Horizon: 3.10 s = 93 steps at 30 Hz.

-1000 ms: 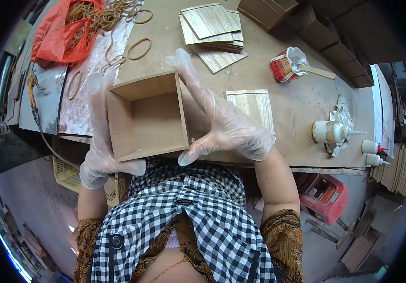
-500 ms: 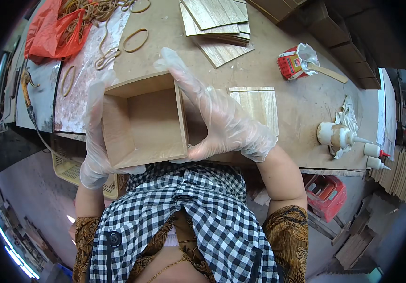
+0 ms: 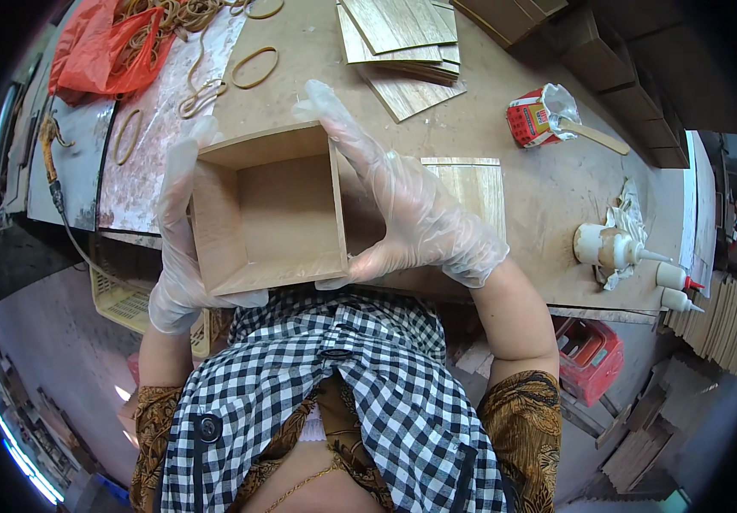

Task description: The person assembles small wooden boxes by hand. They pick up pre-cut wooden panels, apply glue to the edges, and fit the pieces together to form a box structure. The person secures the assembled boxes with rubber bands and places them on the table.

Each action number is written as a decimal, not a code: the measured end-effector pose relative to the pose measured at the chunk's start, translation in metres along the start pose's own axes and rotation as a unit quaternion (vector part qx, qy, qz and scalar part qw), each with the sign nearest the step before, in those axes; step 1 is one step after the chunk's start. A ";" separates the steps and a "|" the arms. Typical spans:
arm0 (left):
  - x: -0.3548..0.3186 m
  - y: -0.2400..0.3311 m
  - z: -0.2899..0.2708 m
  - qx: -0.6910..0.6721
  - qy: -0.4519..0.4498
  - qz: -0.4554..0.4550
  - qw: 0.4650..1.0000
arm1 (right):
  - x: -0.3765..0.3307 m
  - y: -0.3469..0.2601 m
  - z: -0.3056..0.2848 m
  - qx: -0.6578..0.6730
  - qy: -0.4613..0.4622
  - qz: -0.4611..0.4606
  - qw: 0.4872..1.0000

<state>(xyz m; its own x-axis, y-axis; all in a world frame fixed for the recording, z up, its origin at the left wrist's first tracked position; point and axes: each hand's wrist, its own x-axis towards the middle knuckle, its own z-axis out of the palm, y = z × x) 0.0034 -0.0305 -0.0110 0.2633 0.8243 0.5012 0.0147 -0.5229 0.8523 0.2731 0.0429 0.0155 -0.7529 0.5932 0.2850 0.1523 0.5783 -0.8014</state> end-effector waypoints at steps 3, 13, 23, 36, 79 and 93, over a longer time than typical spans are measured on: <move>-0.002 0.013 -0.003 -0.058 0.001 -0.110 0.992 | -0.002 0.000 -0.002 -0.013 -0.019 0.043 0.999; 0.008 0.023 -0.035 -0.009 -0.115 -0.099 0.988 | -0.004 -0.024 0.001 0.050 0.027 0.081 0.995; -0.004 0.012 -0.033 -0.024 -0.044 -0.124 0.991 | 0.003 -0.019 -0.001 0.037 0.034 0.089 0.995; -0.001 0.020 -0.035 0.041 -0.076 -0.188 0.978 | 0.008 -0.016 -0.008 0.039 -0.004 0.067 0.997; 0.093 -0.049 -0.050 0.413 0.088 -0.004 0.906 | 0.013 -0.004 0.036 0.290 0.382 0.101 0.872; 0.131 0.026 -0.041 -0.002 -0.001 -0.209 0.978 | 0.044 -0.069 -0.026 -0.054 0.326 0.024 0.944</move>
<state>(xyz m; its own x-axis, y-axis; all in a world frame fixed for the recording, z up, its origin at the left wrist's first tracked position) -0.0012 0.0730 0.0831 0.2368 0.9653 0.1096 0.1178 -0.1405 0.9830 0.2455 0.0437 0.0970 -0.1953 0.8181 0.5409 0.2663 0.5751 -0.7736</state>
